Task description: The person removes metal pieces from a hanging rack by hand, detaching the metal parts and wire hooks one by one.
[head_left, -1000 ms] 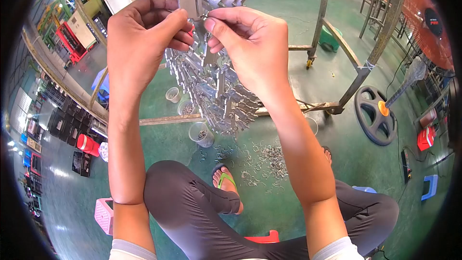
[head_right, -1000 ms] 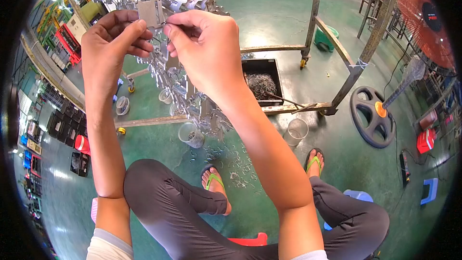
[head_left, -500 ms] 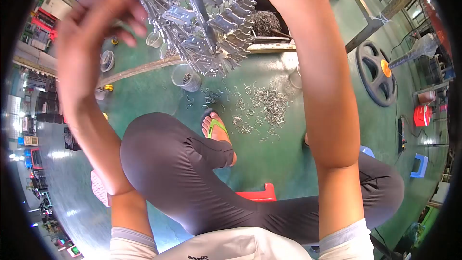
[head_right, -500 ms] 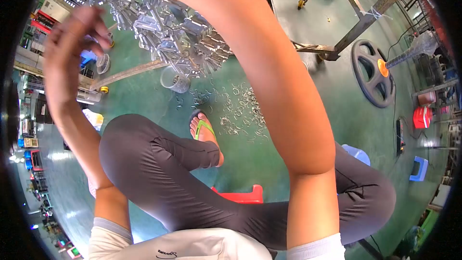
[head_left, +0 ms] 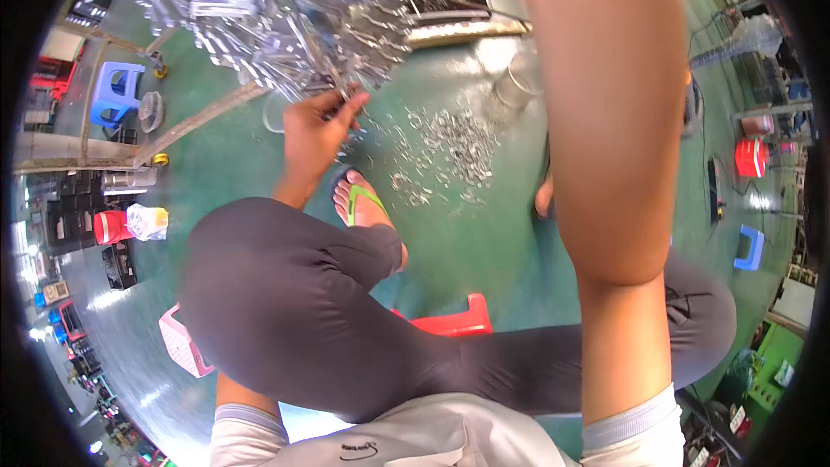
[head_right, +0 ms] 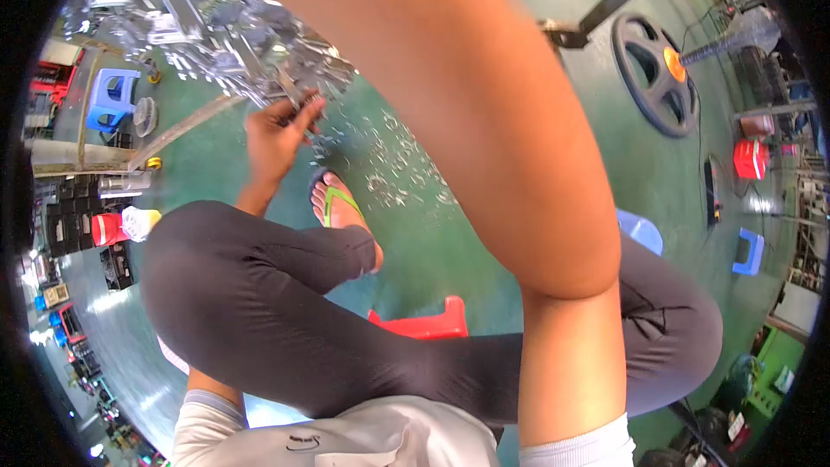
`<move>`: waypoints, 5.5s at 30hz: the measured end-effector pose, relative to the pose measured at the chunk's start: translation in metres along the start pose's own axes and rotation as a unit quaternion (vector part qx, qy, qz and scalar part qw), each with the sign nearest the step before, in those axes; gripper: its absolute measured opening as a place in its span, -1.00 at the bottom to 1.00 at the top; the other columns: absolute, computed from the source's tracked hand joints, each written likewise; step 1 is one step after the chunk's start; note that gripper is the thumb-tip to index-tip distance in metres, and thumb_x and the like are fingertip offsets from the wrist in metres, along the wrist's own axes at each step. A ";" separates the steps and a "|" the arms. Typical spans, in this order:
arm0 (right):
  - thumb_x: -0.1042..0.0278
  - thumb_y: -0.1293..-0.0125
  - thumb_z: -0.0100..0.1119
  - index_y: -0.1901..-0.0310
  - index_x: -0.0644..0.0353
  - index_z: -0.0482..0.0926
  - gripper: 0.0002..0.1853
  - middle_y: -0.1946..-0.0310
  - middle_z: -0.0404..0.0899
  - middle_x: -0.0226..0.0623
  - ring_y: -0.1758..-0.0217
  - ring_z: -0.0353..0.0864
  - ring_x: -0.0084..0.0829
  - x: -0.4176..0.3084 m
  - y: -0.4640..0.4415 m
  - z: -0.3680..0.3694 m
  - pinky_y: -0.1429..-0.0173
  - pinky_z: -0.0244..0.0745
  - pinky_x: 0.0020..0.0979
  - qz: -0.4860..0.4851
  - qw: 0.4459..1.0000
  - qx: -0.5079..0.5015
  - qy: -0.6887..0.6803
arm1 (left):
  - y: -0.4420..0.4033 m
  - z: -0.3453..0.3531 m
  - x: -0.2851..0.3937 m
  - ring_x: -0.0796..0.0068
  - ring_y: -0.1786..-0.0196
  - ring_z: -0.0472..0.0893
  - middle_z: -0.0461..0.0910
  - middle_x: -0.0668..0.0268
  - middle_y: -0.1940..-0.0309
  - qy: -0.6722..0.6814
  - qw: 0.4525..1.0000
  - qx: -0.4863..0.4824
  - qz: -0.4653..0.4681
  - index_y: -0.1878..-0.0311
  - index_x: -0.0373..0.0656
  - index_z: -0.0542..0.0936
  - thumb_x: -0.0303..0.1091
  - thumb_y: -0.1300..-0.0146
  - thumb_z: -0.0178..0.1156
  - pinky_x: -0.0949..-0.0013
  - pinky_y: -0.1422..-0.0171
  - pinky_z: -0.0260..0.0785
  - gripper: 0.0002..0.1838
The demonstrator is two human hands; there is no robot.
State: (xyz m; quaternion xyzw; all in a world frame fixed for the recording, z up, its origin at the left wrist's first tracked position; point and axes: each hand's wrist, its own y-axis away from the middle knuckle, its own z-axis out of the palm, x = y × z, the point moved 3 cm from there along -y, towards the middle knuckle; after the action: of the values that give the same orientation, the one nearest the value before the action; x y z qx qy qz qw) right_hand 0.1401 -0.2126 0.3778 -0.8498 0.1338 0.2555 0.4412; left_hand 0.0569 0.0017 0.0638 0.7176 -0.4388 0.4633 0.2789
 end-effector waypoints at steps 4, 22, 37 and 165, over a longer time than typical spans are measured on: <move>0.48 -0.28 0.33 0.27 0.44 0.73 -0.85 0.53 0.71 -0.23 0.51 0.67 -0.49 0.031 0.027 -0.004 0.38 0.56 -0.40 0.023 0.992 -0.054 0.115 | -0.005 0.008 -0.006 0.65 0.42 0.66 0.76 0.29 0.39 0.042 0.998 -0.007 0.052 0.00 -0.36 0.79 -0.31 -0.36 0.47 0.51 0.41 0.44 -0.70; 0.35 -0.30 0.23 0.26 0.31 0.65 -0.83 0.18 0.65 0.03 0.08 0.72 0.11 0.264 0.440 0.199 -0.02 0.65 0.05 0.320 0.854 -0.399 0.091 | -0.007 0.003 -0.032 0.60 0.29 0.74 0.81 0.28 0.14 0.087 0.990 0.065 0.085 -0.02 -0.27 0.80 -0.30 -0.37 0.47 0.54 0.34 0.48 -0.73; 0.38 -0.07 0.38 0.27 0.36 0.74 -0.77 0.20 0.75 0.18 0.11 0.79 0.15 0.265 0.383 0.242 -0.01 0.72 0.03 0.481 0.773 -0.371 0.186 | -0.005 0.000 -0.034 0.59 0.27 0.73 0.80 0.26 0.08 0.103 0.991 0.040 0.078 -0.05 -0.25 0.79 -0.31 -0.38 0.45 0.52 0.31 0.51 -0.73; 0.34 -0.38 0.30 0.35 0.39 0.68 -0.75 0.65 0.66 -0.03 0.53 0.78 -0.17 0.199 0.160 0.239 0.31 0.62 -0.18 0.355 0.923 -0.120 0.086 | -0.022 0.055 -0.133 0.13 -0.21 0.70 0.68 -0.01 -0.12 0.597 0.794 -0.010 -0.115 -0.13 -0.47 0.62 -0.53 -0.55 0.12 0.09 -0.35 0.61 -0.77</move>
State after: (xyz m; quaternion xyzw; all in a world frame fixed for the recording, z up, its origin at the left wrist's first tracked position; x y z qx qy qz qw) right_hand 0.1578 -0.1090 0.0441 -0.8122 0.4320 0.3356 0.2029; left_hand 0.0753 0.0169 -0.0803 0.3406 -0.1041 0.7598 0.5439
